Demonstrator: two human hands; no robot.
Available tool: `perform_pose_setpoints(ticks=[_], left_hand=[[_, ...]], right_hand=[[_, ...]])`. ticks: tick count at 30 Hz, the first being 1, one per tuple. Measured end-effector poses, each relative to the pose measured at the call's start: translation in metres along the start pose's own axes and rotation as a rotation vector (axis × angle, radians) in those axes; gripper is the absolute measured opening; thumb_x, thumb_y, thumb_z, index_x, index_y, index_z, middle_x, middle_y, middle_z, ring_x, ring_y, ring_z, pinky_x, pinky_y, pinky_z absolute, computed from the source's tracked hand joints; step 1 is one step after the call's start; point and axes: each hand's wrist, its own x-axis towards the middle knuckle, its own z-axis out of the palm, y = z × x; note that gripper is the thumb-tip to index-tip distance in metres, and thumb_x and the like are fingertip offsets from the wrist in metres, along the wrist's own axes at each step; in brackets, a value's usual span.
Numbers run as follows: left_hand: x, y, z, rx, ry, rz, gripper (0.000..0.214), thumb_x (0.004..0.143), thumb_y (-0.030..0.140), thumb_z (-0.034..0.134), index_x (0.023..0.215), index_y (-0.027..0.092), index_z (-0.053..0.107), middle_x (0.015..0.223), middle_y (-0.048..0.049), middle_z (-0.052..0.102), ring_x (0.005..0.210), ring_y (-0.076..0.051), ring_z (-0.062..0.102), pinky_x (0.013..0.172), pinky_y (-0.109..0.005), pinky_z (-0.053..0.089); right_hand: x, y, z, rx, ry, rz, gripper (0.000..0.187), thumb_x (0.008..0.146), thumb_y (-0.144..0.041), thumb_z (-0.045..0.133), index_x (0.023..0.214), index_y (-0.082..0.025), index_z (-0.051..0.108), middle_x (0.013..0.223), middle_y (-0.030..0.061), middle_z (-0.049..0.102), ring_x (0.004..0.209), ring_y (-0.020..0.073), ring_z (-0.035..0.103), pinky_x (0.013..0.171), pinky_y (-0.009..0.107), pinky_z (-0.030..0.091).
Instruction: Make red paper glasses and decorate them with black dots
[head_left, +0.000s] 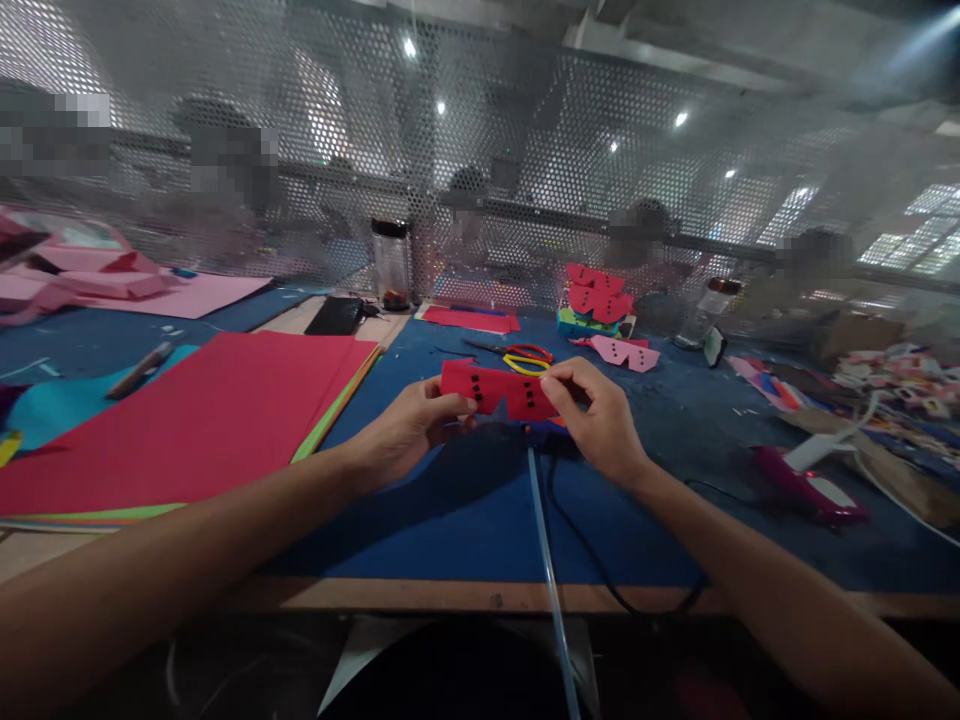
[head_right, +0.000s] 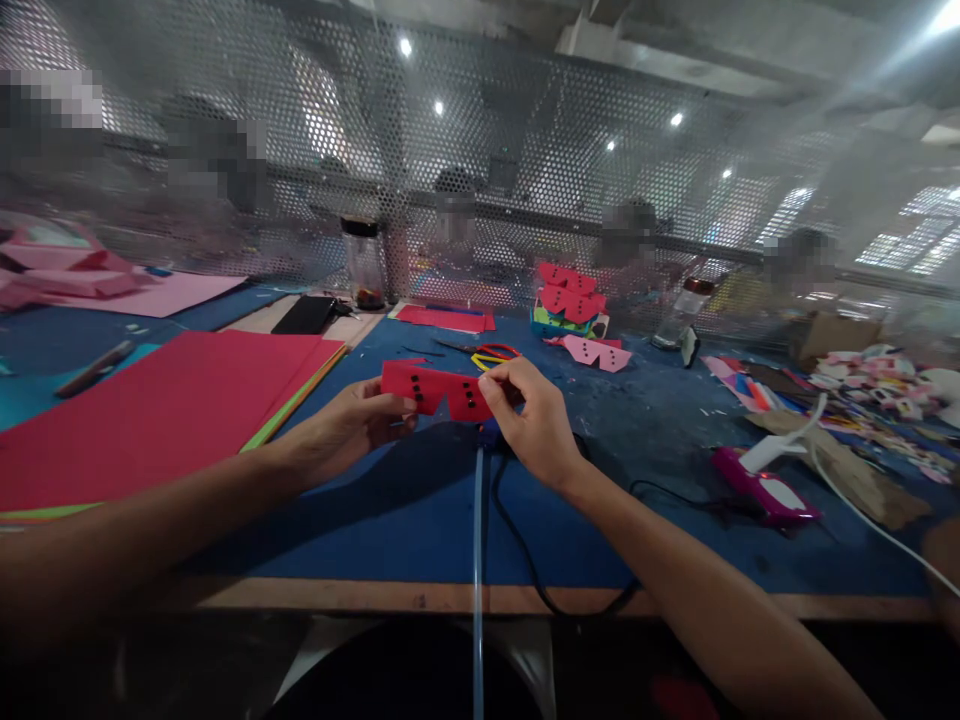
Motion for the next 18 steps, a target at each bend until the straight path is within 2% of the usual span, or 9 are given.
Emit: perform_pose_setpoints(ticks=[18], left_hand=[[0.0005,-0.0012,0.0003,0.062,0.032,0.021,0.022,0.071,0.018,0.074,0.092,0.016,0.068,0.084,-0.0017,0.066,0.067,-0.011,0.054,0.068,-0.027,0.045]], right_hand=[[-0.0012,0.0001,0.0019,-0.015,-0.025,-0.007,0.017,0.096,-0.03,0.05,0.086,-0.021,0.061,0.087,0.0033,0.063,0.08,0.0158,0.058,0.072,0.029,0.046]])
